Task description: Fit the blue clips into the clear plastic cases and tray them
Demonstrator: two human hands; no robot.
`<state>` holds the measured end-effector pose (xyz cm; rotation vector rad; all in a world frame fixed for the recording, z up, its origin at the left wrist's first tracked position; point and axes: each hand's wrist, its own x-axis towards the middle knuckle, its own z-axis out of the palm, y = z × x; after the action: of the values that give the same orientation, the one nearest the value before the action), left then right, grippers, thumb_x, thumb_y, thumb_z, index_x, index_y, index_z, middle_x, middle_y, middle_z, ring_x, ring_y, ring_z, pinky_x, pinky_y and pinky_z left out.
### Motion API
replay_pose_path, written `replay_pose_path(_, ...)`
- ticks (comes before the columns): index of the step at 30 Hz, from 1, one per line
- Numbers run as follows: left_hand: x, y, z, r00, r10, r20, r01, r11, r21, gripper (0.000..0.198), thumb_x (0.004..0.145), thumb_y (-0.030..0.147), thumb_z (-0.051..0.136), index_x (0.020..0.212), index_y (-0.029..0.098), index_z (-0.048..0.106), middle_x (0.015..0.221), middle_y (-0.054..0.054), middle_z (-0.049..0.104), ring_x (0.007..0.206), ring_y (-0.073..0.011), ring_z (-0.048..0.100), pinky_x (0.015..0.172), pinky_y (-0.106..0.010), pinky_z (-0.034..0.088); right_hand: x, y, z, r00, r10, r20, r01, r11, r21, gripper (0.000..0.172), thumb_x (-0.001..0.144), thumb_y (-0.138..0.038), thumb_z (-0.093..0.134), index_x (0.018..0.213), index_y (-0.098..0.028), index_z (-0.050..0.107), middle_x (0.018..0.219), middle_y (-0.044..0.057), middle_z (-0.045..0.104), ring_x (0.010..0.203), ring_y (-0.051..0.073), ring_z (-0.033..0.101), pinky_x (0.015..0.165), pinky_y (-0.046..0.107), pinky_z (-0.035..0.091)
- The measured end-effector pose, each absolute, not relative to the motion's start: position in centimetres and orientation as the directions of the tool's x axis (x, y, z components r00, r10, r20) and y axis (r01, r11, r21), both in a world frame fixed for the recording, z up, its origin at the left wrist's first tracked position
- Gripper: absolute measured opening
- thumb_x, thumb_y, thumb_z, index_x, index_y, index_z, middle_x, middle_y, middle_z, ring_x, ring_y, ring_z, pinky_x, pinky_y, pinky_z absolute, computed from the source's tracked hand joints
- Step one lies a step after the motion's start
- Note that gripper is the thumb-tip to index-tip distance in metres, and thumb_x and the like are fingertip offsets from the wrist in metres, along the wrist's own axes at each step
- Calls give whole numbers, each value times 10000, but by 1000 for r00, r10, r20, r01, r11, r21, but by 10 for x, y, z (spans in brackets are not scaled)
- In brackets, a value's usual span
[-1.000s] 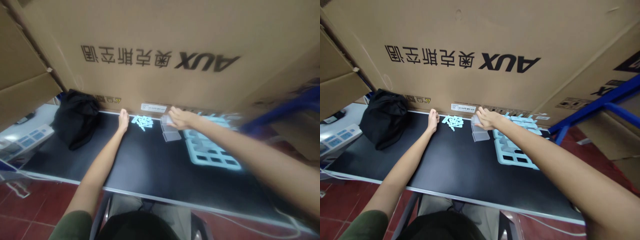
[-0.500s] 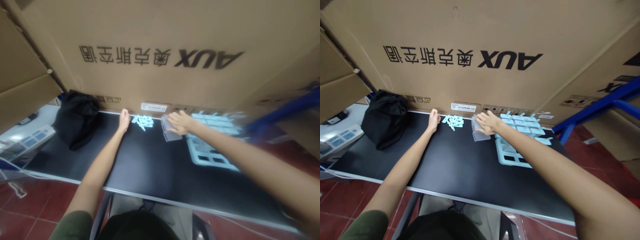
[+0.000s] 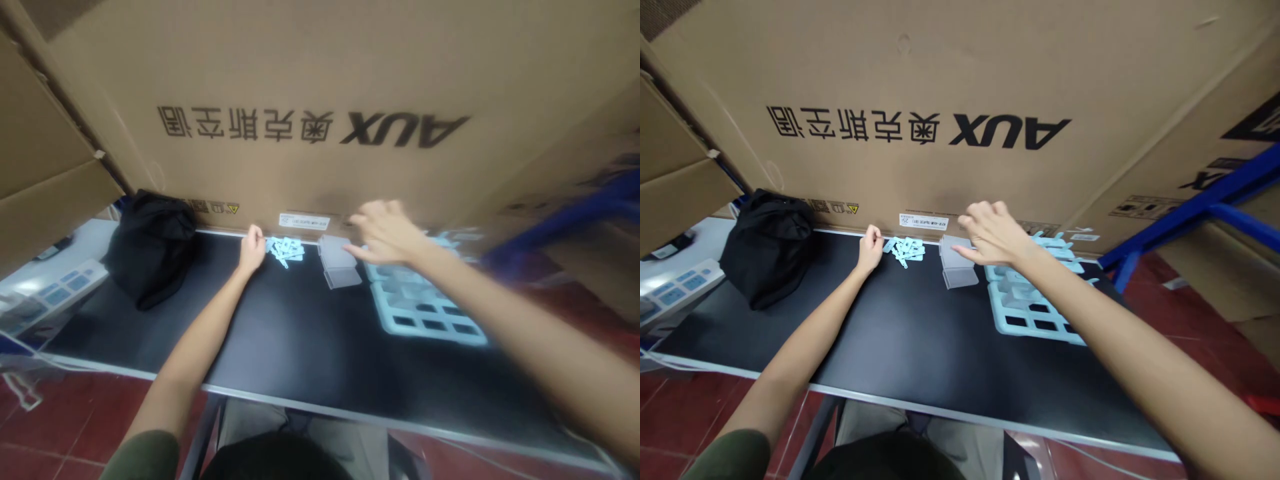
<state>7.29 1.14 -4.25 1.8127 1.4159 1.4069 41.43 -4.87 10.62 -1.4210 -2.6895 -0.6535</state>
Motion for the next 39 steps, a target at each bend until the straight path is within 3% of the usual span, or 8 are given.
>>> replay_pose_path(2, 85, -1, -40, 86, 869, 487, 495, -462, 736, 179, 902, 55, 546, 879, 220, 483, 710, 25, 496, 667, -149, 430, 728, -299, 379, 437, -78, 112, -285, 820, 496, 958, 221, 185, 544, 892, -611, 417, 961, -141, 682, 902, 212, 601, 945, 355, 555, 890, 504, 422)
replay_pose_path(4, 103, -12, -40, 224, 831, 509, 515, -544, 662, 125, 885, 101, 589, 893, 220, 549, 839, -19, 600, 792, -185, 536, 798, -315, 436, 460, -114, 95, 161, 642, 749, 987, -84, -140, 533, 862, -561, 334, 1009, -163, 657, 793, 196, 549, 869, 377, 571, 825, 530, 458)
replay_pose_path(7, 134, -24, -42, 485, 717, 501, 572, -693, 438, 148, 888, 132, 571, 985, 223, 636, 1070, -90, 656, 1021, -258, 607, 901, -370, 505, 483, -161, 40, 454, 595, 663, 879, -179, -441, 534, 875, -599, 305, 1123, -224, 593, 870, 211, 609, 891, 419, 632, 791, 548, 507)
replay_pose_path(11, 164, -28, -46, 672, 632, 385, 641, -758, 124, 375, 874, 79, 513, 1189, 216, 663, 1306, -158, 603, 1152, -310, 608, 939, -445, 566, 488, -188, -25, 503, 781, 371, 806, -270, -526, 564, 787, -681, 423, 1123, -235, 501, 966, 179, 688, 934, 392, 706, 843, 500, 559)
replay_pose_path(20, 170, -14, -59, 690, 596, 411, 570, -797, 198, 479, 858, 72, 518, 1313, 197, 599, 1459, -185, 503, 1234, -303, 610, 1083, -491, 555, 479, -167, -36, 448, 894, -7, 879, -442, -182, 818, 794, -934, 436, 1049, -189, 657, 780, 183, 722, 889, 430, 748, 733, 465, 551)
replay_pose_path(26, 182, -3, -64, 606, 656, 450, 602, -748, 279, 217, 1010, 131, 401, 1161, 192, 543, 1403, -185, 514, 1106, -261, 676, 976, -427, 601, 473, -164, -38, 478, 879, 10, 876, -475, -87, 866, 896, -869, 431, 1117, -96, 752, 819, 243, 745, 906, 441, 760, 744, 468, 562)
replay_pose_path(33, 192, 6, -73, 586, 634, 505, 603, -757, 251, 216, 1042, 185, 403, 1242, 171, 484, 1462, -226, 488, 1218, -311, 667, 987, -458, 609, 462, -170, -37, 474, 876, 89, 879, -476, 1, 811, 964, -778, 446, 1060, -39, 764, 819, 250, 738, 894, 422, 764, 747, 444, 564)
replay_pose_path(39, 189, 4, -68, 635, 656, 409, 629, -746, 220, 236, 1063, 215, 412, 1240, 220, 568, 1560, -173, 467, 1056, -232, 701, 884, -375, 623, 459, -170, -34, 480, 874, 73, 876, -482, 12, 794, 985, -762, 442, 1036, -40, 767, 850, 245, 744, 922, 415, 768, 762, 433, 568)
